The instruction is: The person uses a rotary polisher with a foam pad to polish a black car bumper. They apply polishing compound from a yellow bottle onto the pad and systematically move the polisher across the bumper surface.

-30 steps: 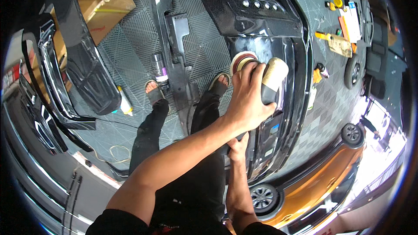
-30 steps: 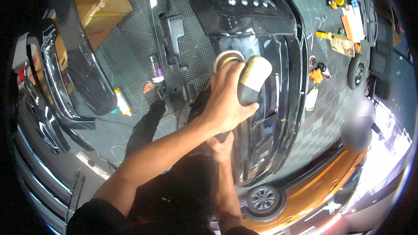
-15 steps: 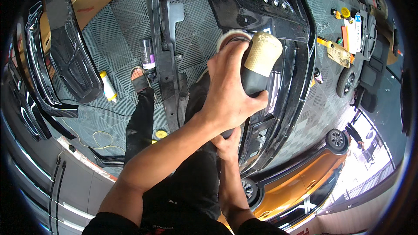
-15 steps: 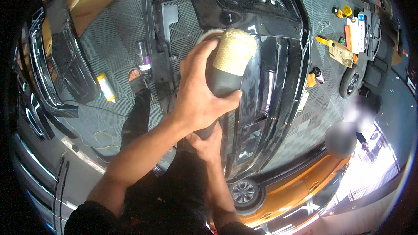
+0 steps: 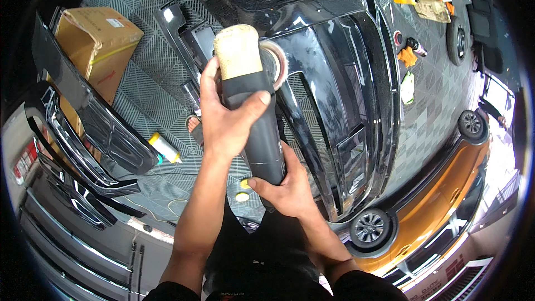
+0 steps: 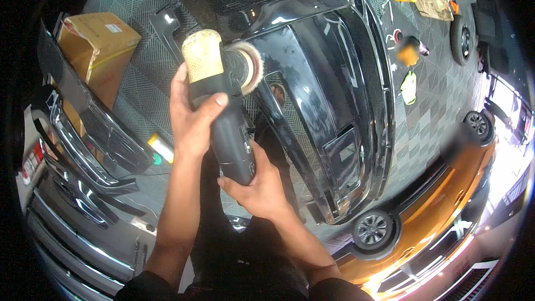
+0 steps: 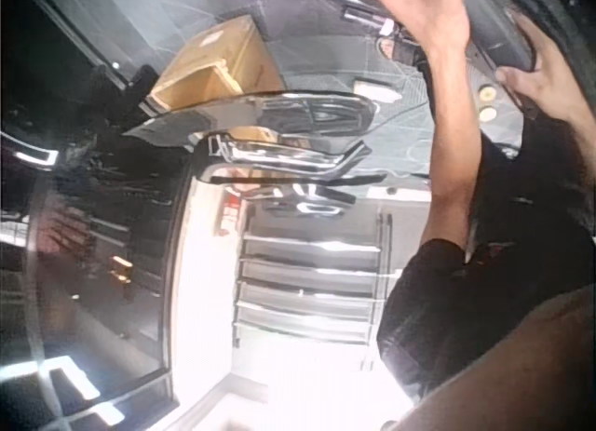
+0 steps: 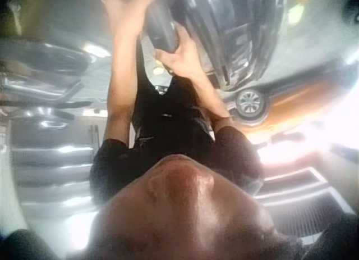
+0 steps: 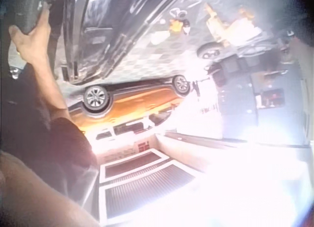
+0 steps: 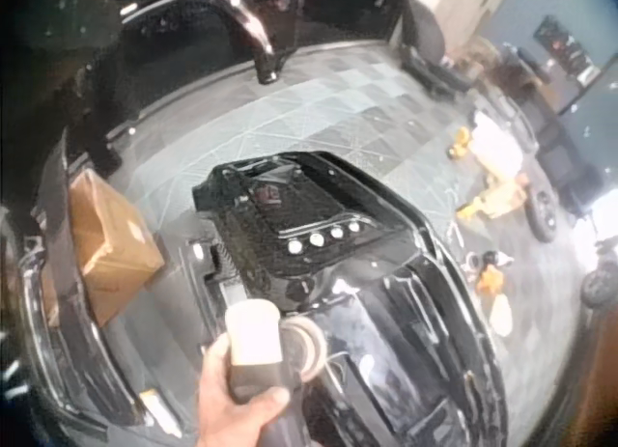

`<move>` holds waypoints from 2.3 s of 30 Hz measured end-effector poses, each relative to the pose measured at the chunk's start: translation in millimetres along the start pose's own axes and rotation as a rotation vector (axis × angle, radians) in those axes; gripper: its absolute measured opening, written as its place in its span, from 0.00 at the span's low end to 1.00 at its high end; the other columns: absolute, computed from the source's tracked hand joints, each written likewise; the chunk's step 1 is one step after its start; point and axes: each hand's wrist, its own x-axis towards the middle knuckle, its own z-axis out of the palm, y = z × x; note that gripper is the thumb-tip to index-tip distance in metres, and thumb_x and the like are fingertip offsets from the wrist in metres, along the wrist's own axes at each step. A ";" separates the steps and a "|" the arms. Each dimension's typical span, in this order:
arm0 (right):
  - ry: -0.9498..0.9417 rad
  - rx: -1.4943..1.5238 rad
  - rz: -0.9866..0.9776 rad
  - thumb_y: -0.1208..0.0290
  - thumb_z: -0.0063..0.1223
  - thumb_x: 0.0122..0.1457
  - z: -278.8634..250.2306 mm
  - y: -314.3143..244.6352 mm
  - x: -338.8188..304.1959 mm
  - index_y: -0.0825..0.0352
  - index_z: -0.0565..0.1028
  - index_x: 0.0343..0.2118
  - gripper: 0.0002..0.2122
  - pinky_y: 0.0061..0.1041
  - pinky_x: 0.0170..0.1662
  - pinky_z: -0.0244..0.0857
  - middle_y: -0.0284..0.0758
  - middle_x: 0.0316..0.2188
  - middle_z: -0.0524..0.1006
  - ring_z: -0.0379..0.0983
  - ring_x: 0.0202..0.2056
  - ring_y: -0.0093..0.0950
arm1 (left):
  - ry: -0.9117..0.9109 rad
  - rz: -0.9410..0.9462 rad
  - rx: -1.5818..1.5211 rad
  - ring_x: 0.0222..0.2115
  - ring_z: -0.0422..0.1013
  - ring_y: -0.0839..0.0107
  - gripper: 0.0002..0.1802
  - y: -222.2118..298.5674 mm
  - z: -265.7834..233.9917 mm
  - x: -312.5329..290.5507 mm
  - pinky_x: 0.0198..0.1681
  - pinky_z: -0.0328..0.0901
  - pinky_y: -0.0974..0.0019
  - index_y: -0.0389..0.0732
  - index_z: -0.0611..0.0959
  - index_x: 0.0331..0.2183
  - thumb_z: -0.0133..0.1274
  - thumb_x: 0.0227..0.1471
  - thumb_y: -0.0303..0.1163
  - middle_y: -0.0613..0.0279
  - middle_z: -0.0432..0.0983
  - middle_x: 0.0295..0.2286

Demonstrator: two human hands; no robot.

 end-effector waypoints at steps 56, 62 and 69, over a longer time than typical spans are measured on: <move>-0.095 0.226 -0.093 0.69 0.75 0.46 -71.3 36.2 16.8 0.73 0.72 0.55 0.33 0.27 0.52 0.70 0.34 0.46 0.79 0.75 0.47 0.23 | -0.064 0.449 0.262 0.71 0.48 0.40 0.55 -50.0 46.1 -42.3 0.71 0.50 0.46 0.33 0.60 0.69 0.67 0.40 0.24 0.35 0.46 0.69; -0.120 0.275 -0.095 0.71 0.74 0.47 -70.9 29.9 18.3 0.74 0.70 0.59 0.35 0.26 0.53 0.69 0.34 0.47 0.78 0.75 0.48 0.24 | -0.080 0.450 0.267 0.70 0.51 0.41 0.55 -52.1 50.1 -42.3 0.70 0.53 0.47 0.32 0.60 0.68 0.67 0.40 0.25 0.35 0.48 0.69; 0.059 0.347 -0.138 0.61 0.76 0.49 -83.7 46.6 25.4 0.75 0.69 0.60 0.39 0.30 0.59 0.66 0.37 0.52 0.77 0.74 0.53 0.28 | -0.256 0.461 0.358 0.71 0.48 0.39 0.54 -49.3 87.5 -19.8 0.72 0.49 0.46 0.34 0.60 0.68 0.65 0.40 0.22 0.37 0.48 0.69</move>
